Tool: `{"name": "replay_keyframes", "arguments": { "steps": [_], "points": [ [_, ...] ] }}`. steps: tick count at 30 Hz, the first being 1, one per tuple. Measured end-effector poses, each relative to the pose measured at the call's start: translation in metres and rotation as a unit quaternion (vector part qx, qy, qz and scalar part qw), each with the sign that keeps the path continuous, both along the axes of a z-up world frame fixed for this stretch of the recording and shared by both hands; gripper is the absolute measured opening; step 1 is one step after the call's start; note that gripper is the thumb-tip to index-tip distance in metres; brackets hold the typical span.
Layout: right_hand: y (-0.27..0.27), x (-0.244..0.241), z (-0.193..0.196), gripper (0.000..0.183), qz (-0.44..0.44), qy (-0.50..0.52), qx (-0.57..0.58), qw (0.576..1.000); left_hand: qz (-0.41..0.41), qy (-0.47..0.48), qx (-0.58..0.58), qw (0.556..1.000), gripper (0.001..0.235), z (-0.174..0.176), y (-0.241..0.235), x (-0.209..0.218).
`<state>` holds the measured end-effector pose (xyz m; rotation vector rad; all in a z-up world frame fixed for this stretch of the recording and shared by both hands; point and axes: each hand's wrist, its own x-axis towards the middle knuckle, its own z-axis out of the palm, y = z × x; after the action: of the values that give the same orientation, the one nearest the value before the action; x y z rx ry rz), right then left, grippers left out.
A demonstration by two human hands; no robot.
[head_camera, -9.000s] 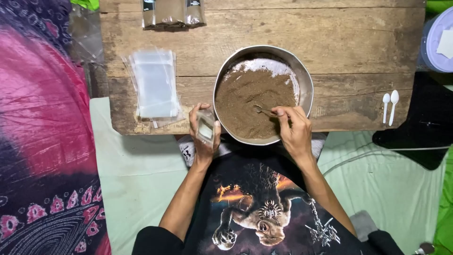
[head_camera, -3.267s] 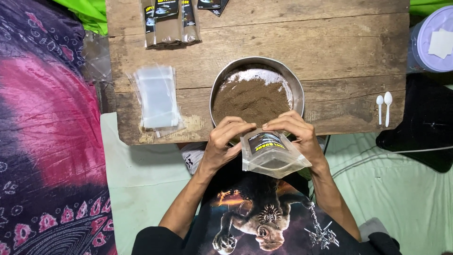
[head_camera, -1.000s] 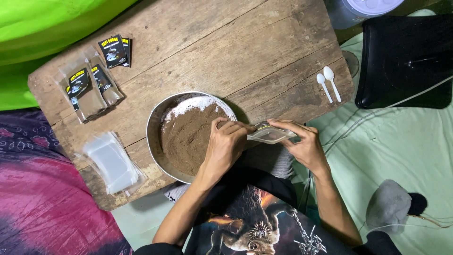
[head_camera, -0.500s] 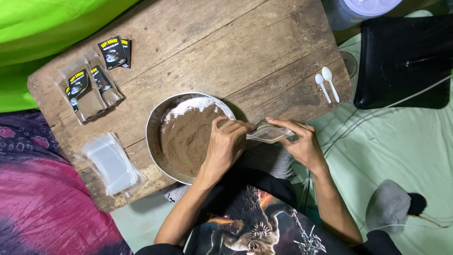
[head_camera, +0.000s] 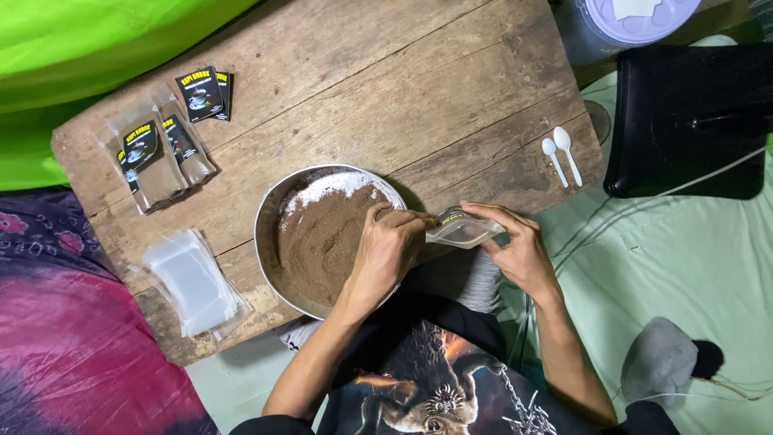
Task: The person scoops a brown powder from a metal bowl using a spoon and transfers it into small clear plastic bags. They repeat this process, filling multiple bags and placing them on the wooden table.
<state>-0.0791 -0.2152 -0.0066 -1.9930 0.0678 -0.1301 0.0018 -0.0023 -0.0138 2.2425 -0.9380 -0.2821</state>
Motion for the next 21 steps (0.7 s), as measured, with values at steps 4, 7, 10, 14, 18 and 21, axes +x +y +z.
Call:
{"name": "replay_keyframes", "arguments": {
  "steps": [4,7,10,14,18,21],
  "points": [
    [0.002,0.015,0.019,0.027,0.008,-0.044,0.004,0.999,0.04,0.004,-0.068,0.997,0.022,0.026,0.003,0.004],
    [0.009,0.025,0.045,0.024,0.022,-0.112,-0.019,0.993,0.078,-0.037,-0.186,0.979,0.019,0.041,0.013,0.001],
    [0.022,0.033,0.064,0.027,0.047,-0.151,-0.012,0.987,0.094,-0.071,-0.223,0.968,0.018,0.054,0.028,-0.003],
    [0.04,0.038,0.066,0.037,0.091,-0.18,0.043,0.978,0.14,-0.094,-0.253,0.953,0.018,0.06,0.051,-0.01],
    [0.063,0.044,0.053,0.025,0.096,-0.147,0.069,0.982,0.175,-0.021,-0.299,0.938,0.015,0.053,0.077,-0.011],
    [0.08,0.053,0.044,0.014,0.097,-0.115,0.017,0.988,0.252,0.032,-0.312,0.915,0.007,0.025,0.1,-0.024]
  ]
}}
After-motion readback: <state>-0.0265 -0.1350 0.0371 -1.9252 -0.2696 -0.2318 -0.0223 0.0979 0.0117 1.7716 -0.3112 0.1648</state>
